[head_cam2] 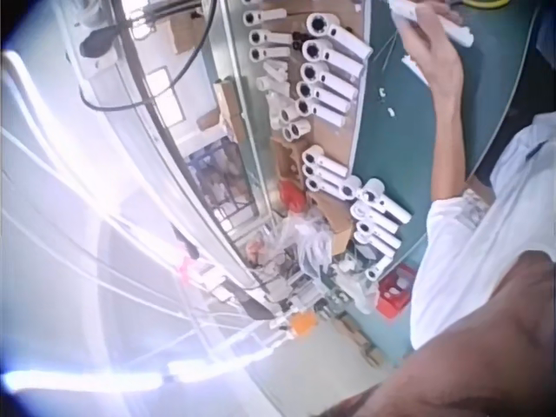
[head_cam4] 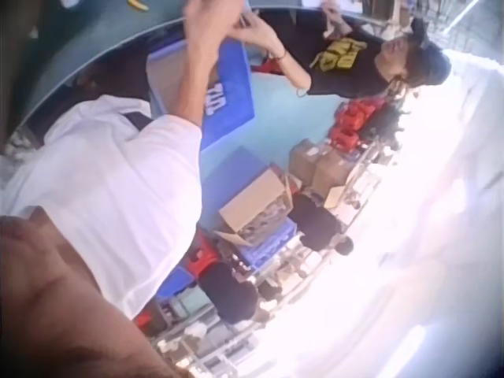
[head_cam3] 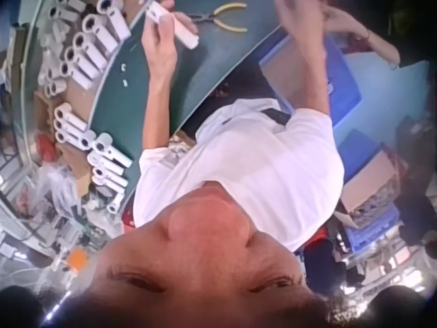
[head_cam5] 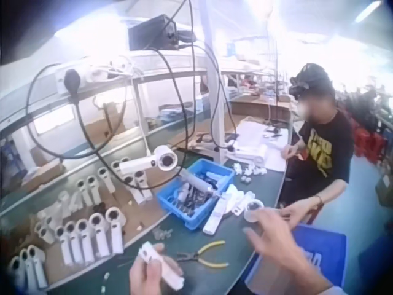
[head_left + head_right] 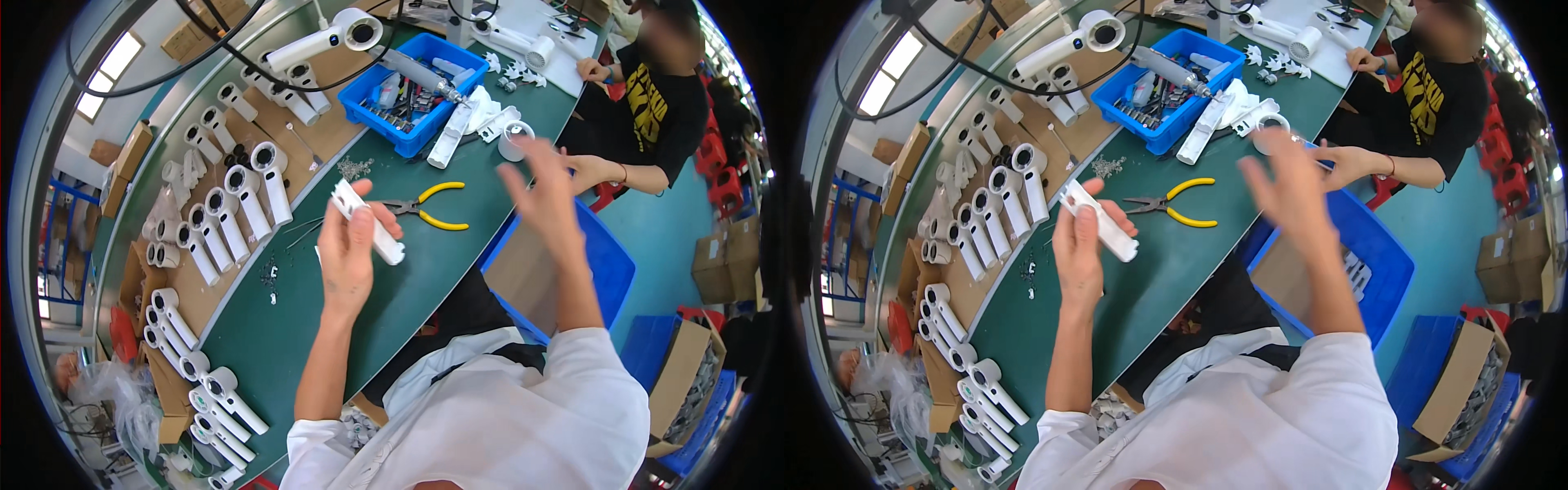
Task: Assembling components of handheld portable fans using tools on a production line.
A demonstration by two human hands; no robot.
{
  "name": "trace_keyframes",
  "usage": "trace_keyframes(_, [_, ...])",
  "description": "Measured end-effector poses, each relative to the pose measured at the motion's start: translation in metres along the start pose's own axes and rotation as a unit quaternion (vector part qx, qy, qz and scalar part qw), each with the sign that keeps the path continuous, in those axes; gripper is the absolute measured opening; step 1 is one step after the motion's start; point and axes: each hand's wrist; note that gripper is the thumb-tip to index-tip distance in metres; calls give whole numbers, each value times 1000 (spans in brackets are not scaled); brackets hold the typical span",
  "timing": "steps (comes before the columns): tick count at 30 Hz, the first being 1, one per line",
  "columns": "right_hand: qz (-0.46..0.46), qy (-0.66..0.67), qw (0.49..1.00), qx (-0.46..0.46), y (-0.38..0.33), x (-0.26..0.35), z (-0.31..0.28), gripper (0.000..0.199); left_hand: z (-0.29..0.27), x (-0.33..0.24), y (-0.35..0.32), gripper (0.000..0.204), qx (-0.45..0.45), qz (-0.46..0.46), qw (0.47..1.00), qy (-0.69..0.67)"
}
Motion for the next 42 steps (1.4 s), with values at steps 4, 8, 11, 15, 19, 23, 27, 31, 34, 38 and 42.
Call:
trace_keyframes(4, [-22,-233,964,128,10,-85,-25,47,-8,-9,4,44,1,-8,1000,-11])
trace_keyframes(8, [47,-205,896,391,25,-90,-16,38,-12,-10,0,45,17,-12,1000,-10])
trace_keyframes(11, [108,-137,931,320,27,-92,-13,29,-11,-13,0,43,27,-8,999,-21])
trace_keyframes(15, [123,-25,961,247,34,-66,-29,26,-17,-15,-3,41,22,-2,999,-33])
trace_keyframes(19, [119,270,953,74,41,-17,-19,30,-20,-20,0,39,41,11,998,-37])
trace_keyframes(23, [189,617,761,72,66,63,36,29,-33,-34,-1,45,-11,42,999,-29])
trace_keyframes(27, [213,758,606,117,98,153,87,23,-62,-52,-10,56,-82,115,990,-11])
trace_keyframes(31, [244,819,497,153,124,201,115,25,-98,-62,-24,38,-154,203,967,-1])
trace_keyframes(34, [242,820,493,162,132,225,129,27,-119,-71,-33,20,-211,216,953,-9])
trace_keyframes(38, [193,805,546,129,137,230,141,28,-130,-73,-31,22,-154,151,975,59])
trace_keyframes(42, [169,795,564,147,142,232,149,30,-132,-70,-25,24,-158,96,983,10])
Point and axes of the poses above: each hand's wrist, its own y-axis towards the middle knuckle, its own z-axis out of the palm, x = y × z, and after that the axes turned 9 degrees about -z, right-handed
